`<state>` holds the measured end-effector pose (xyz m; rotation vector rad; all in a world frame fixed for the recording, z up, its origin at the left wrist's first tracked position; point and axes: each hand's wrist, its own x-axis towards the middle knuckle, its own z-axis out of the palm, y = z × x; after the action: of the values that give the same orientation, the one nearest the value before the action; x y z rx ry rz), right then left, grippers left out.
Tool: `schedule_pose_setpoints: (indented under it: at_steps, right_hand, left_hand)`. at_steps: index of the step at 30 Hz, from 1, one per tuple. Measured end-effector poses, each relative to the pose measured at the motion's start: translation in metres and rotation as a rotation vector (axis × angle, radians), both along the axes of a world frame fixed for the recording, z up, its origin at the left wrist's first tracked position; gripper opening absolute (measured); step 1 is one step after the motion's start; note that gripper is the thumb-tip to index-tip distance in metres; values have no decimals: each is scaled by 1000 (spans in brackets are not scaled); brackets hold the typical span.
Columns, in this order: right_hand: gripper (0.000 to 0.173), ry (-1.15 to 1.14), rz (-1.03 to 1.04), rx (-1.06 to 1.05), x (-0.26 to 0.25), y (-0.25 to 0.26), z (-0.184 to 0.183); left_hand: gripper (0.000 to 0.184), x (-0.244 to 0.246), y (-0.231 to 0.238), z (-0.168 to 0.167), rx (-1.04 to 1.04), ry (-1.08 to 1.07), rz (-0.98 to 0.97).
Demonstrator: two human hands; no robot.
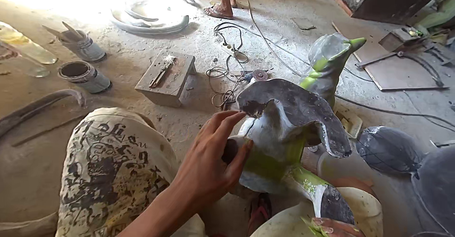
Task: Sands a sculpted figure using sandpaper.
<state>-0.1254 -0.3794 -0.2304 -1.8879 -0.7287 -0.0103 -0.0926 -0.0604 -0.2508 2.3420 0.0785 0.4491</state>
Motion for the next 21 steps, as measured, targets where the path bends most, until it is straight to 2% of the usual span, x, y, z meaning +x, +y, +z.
schedule_pose_setpoints:
  at_steps: [7,11,12,15,17,21]
  right_hand:
    - [28,90,18,-23,8,-10,12]
    - [28,130,82,-140,21,-18,49]
    - [27,108,111,-185,30,-19,62]
    - [26,2,229,-409,66,-14,100]
    - [27,-13,319,-576,87,0,113]
    - [33,-210,453,-919,121,20,86]
  left_hand:
    - [58,49,-2,17,28,-26,-244]
    - [58,62,-6,33,68,8,-408]
    - [56,64,-8,39,55,30,-445]
    - [57,84,-4,29,112,-20,-533]
    - [58,93,-4,29,127,-33,-556]
    - [59,102,-14,33,113,-26,-565]
